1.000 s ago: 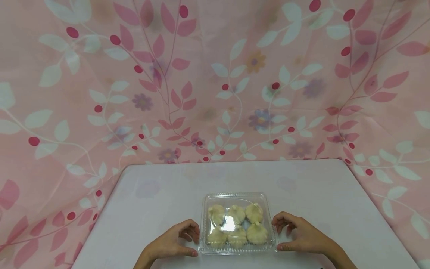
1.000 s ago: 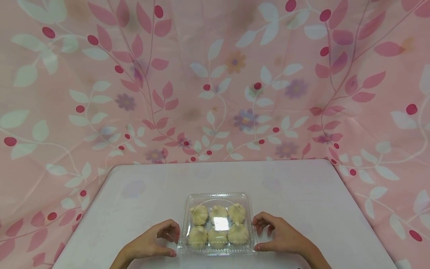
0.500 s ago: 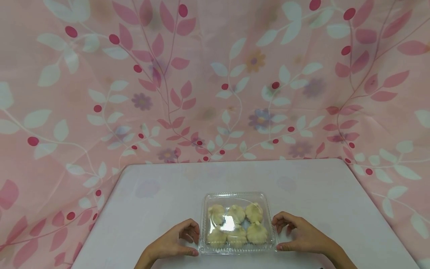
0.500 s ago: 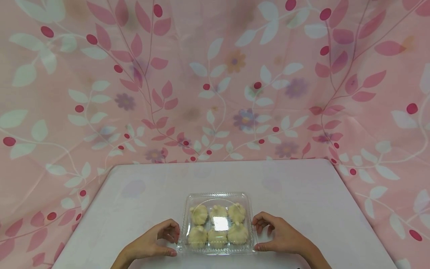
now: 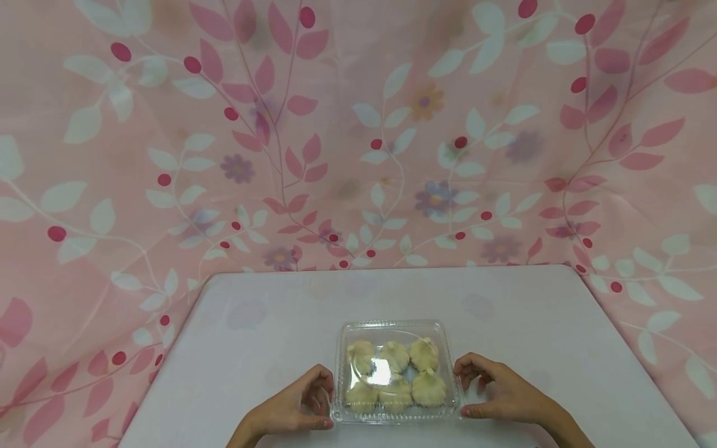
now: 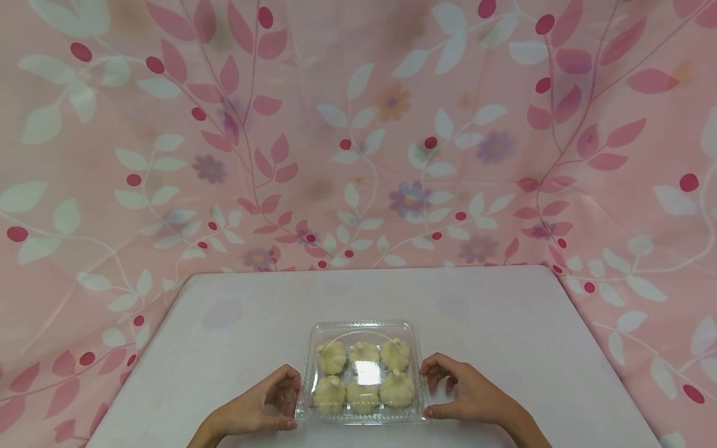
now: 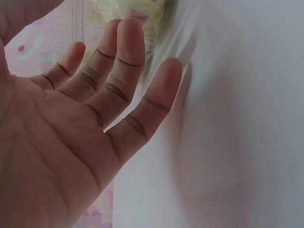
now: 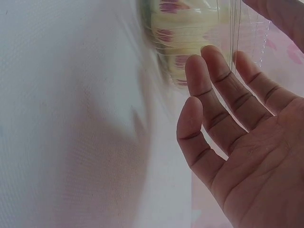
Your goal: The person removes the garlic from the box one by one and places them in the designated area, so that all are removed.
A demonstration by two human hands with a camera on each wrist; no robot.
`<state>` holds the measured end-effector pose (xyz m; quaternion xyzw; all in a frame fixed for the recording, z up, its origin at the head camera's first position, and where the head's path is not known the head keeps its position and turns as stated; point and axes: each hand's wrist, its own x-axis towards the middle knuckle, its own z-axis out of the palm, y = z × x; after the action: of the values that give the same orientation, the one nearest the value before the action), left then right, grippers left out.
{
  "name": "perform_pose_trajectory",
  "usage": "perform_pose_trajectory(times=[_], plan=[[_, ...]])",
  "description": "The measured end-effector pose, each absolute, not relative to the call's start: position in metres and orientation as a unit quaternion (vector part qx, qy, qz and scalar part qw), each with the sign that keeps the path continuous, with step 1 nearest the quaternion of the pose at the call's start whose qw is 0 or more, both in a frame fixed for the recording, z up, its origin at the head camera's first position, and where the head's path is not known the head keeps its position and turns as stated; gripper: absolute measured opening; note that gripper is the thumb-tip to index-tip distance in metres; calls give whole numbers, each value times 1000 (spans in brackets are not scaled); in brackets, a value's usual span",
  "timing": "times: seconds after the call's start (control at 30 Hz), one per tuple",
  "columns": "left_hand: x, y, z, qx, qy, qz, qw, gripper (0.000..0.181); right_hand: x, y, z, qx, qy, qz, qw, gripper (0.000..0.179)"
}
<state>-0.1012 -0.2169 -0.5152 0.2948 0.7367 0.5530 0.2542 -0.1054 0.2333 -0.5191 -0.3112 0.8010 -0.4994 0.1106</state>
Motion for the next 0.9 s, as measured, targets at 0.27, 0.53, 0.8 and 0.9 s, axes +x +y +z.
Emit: perform_pose_trajectory(times=[0.27,0.53,0.8,0.9], plan=[[-100,-216,-516,297,734,550,267,54,-106,233,-520,-327,794,-503,104,52],[-100,-215,-520,293,736,549,266,55,-105,233,-520,-323,795,-503,103,52],[-99,-214,-517,294,722,562,275,50,-105,233,-520,-316,795,-506,111,52],[-97,-213,-516,289,716,570,282,48,-105,234,-520,-323,787,-513,112,50]])
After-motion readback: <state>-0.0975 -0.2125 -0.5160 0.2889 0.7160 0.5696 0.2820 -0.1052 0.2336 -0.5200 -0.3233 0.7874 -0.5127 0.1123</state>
